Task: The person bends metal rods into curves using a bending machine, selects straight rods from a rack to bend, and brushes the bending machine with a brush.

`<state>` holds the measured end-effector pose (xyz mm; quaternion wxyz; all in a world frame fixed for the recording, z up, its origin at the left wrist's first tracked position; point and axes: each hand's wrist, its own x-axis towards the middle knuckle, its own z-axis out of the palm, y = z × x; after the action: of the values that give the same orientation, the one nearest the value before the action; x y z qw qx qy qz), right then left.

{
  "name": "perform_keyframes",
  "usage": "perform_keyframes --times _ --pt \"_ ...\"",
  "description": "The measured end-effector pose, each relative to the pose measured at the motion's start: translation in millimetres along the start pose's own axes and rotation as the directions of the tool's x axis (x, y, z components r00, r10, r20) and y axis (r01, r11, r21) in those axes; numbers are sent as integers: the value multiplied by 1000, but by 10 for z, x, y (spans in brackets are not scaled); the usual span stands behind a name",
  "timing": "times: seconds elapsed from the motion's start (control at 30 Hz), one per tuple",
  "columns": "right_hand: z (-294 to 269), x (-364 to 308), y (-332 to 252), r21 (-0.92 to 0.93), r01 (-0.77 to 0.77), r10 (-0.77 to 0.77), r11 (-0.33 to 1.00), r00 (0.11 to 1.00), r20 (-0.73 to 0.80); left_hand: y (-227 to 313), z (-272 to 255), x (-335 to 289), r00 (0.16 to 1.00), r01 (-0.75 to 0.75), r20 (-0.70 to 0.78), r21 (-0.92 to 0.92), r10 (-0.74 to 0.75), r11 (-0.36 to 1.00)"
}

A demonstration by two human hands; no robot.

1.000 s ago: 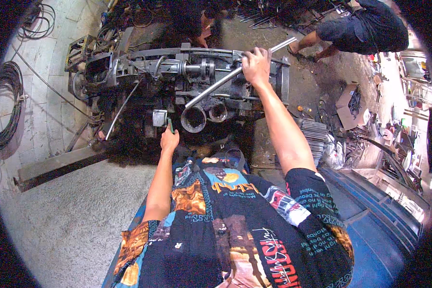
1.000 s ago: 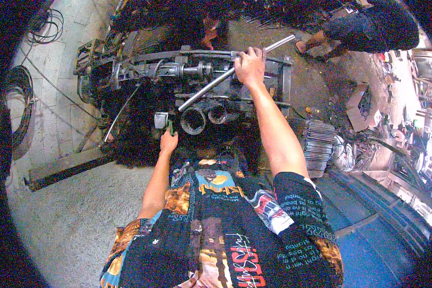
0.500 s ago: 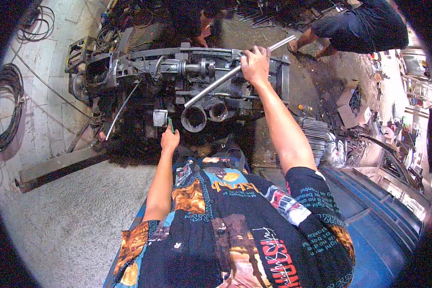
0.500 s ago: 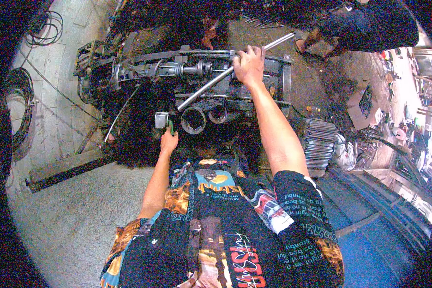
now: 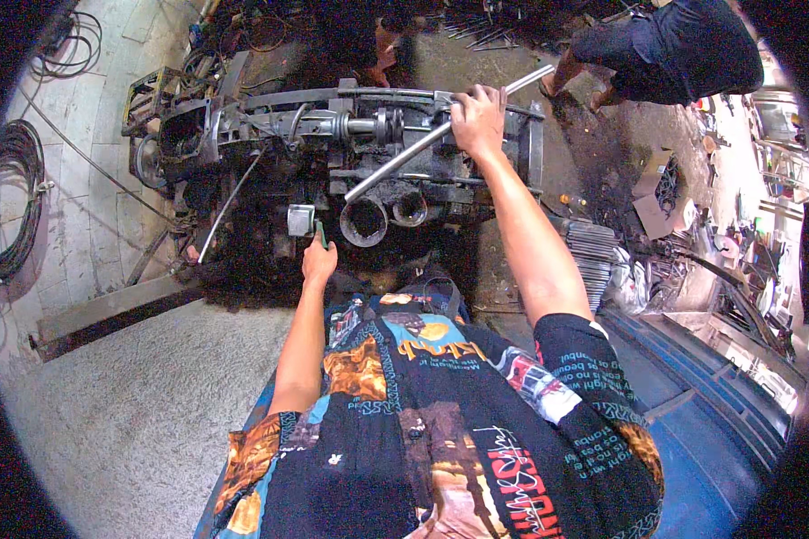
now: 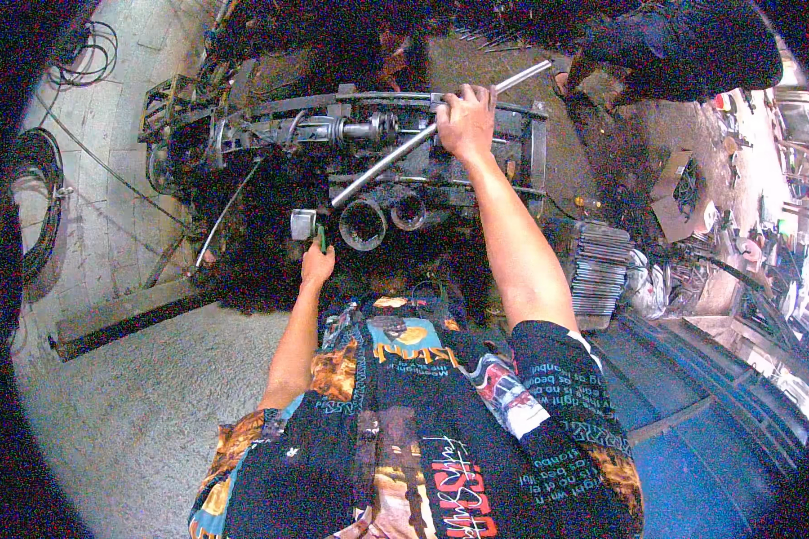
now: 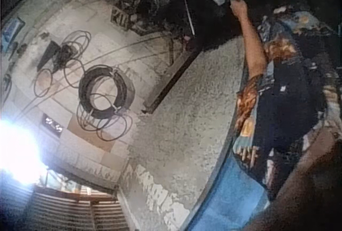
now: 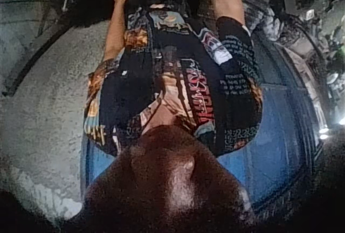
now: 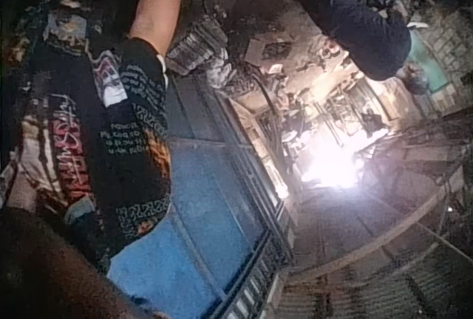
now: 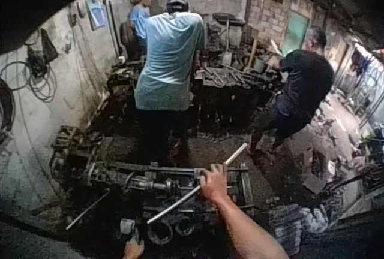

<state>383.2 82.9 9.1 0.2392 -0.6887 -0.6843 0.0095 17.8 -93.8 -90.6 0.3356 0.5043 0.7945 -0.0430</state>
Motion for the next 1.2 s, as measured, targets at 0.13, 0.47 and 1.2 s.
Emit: perform_keyframes --times 0.13,0.47,1.2 --pt "17 -1 11 -4 13 -13 1000 1000 -7 48 -28 -20 1000 16 2 27 -16 1000" --pt "26 -1 -22 10 13 -13 1000 999 -38 25 4 -11 1000 11 -14 35 -11 999" --pt "-23 20 -73 -38 -6 7 999 1000 23 43 -18 -15 999 34 7 26 -34 999"
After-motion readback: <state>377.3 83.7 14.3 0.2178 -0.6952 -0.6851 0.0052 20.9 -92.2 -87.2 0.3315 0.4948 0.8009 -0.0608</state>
